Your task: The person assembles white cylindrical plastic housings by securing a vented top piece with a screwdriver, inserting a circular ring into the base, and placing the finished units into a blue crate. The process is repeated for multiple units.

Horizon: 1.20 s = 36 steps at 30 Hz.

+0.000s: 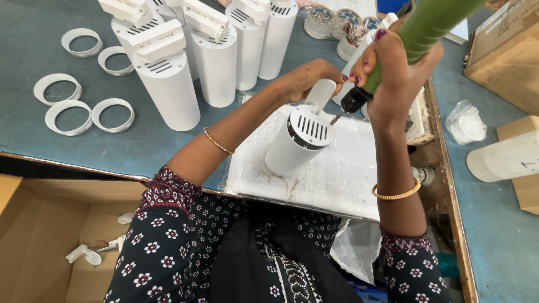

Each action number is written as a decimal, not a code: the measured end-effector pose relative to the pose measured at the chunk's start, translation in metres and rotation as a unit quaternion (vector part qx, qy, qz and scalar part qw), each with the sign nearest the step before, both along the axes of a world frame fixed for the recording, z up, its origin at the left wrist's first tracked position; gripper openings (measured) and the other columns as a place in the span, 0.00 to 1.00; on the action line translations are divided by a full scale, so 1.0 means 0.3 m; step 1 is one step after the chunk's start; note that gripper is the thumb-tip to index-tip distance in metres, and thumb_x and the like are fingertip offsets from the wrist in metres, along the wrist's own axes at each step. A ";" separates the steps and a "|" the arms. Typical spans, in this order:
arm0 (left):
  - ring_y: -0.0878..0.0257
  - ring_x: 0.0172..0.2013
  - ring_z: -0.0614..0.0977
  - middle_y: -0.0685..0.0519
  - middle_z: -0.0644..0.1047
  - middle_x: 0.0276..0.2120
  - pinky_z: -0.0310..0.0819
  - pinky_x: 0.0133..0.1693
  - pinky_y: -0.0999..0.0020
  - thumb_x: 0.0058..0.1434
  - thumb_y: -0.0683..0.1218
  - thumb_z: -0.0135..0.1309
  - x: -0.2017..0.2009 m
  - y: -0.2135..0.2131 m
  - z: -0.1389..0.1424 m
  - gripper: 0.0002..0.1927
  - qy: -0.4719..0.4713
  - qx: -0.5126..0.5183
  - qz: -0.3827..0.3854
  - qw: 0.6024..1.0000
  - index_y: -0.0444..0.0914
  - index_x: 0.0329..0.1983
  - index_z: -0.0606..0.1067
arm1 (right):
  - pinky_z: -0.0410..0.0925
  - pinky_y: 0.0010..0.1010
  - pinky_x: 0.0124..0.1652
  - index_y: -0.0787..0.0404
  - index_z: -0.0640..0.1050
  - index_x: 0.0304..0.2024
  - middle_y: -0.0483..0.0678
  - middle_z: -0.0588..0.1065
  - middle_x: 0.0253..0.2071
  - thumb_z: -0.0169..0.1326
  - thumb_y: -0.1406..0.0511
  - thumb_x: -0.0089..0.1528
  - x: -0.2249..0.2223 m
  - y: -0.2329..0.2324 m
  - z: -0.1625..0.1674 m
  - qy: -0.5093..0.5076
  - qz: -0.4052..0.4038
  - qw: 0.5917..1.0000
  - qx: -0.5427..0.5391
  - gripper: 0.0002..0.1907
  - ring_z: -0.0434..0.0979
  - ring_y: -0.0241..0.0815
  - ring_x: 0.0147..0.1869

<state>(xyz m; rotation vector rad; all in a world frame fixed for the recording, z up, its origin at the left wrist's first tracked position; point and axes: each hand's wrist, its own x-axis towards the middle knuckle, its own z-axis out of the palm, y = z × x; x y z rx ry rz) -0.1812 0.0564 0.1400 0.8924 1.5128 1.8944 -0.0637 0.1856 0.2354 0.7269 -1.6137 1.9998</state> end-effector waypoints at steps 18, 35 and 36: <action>0.66 0.22 0.78 0.54 0.76 0.22 0.75 0.24 0.69 0.59 0.49 0.51 -0.079 -0.009 0.096 0.12 -0.109 0.043 0.051 0.992 0.39 0.24 0.76 | 0.71 0.31 0.36 0.66 0.68 0.60 0.50 0.71 0.31 0.57 0.60 0.69 0.012 0.271 -0.041 -0.013 -0.107 0.993 -0.047 0.22 0.72 0.39 0.31; 0.55 0.24 0.77 0.48 0.75 0.24 0.77 0.28 0.54 0.57 0.47 0.48 -0.255 0.061 -0.291 0.10 -0.358 0.032 0.151 0.921 0.36 0.31 0.73 | 0.71 0.39 0.59 0.67 0.76 0.48 0.56 0.78 0.47 0.34 0.50 0.74 -0.282 0.085 -0.535 -0.168 0.140 0.966 -0.136 0.29 0.79 0.48 0.54; 0.55 0.26 0.77 0.48 0.75 0.25 0.77 0.30 0.54 0.58 0.47 0.47 -0.252 0.055 -0.325 0.10 -0.366 0.032 0.155 0.917 0.36 0.32 0.73 | 0.70 0.38 0.60 0.68 0.76 0.48 0.56 0.78 0.47 0.32 0.48 0.73 -0.284 0.078 -0.571 -0.207 0.159 0.954 -0.151 0.32 0.79 0.48 0.55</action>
